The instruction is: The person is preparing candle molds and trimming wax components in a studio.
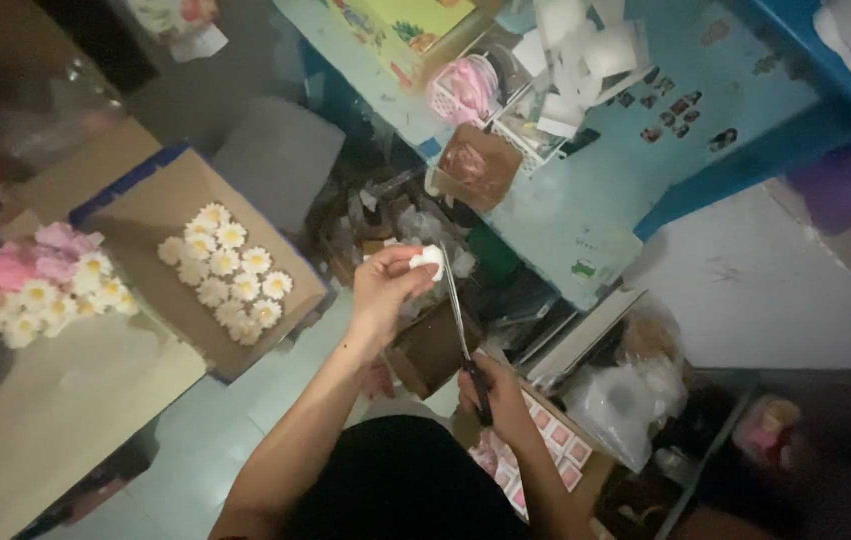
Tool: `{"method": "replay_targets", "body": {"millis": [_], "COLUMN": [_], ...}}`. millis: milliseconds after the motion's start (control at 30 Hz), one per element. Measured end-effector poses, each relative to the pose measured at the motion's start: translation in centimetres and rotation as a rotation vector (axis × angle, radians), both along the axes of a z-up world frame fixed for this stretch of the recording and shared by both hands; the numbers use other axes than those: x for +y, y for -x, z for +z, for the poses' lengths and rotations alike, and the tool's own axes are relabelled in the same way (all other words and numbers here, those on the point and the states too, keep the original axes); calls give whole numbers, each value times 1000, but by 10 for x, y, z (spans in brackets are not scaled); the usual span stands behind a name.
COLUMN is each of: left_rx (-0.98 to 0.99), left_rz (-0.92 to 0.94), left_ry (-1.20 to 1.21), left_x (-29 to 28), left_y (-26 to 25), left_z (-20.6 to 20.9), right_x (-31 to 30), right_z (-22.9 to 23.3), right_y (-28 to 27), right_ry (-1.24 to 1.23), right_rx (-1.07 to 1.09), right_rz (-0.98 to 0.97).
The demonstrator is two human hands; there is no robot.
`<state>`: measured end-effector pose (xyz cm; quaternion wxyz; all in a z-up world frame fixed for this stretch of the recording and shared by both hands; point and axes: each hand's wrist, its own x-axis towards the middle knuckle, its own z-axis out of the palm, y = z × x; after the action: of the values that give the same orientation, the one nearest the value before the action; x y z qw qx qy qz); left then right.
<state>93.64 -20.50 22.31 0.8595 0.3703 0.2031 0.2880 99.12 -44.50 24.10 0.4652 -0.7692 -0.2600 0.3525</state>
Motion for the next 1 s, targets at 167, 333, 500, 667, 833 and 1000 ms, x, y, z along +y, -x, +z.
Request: {"method": "replay_targets", "body": {"millis": [167,333,500,667,833,1000], "left_rx": [61,17,121,68,76,41], "left_rz": [19,48,105,144,143,155], "left_ry": [115,232,160,260,281,259], "left_x": [2,15,18,20,20,17], "left_y": [-23,-45,-55,-67,-71,-76], "left_z": [47,29,26,25,33,20], "right_x": [5,14,25,23,20,16], "right_z": [12,0,6,-2,-3,0], "right_y": [-46,-71,-79,-89,-96,-98], "right_ry": [-160,-195,-174,-155,-38,-88], "right_rx": [179,163,163,203,132,32], "right_rz": [144,190,256,238,225,239]}}
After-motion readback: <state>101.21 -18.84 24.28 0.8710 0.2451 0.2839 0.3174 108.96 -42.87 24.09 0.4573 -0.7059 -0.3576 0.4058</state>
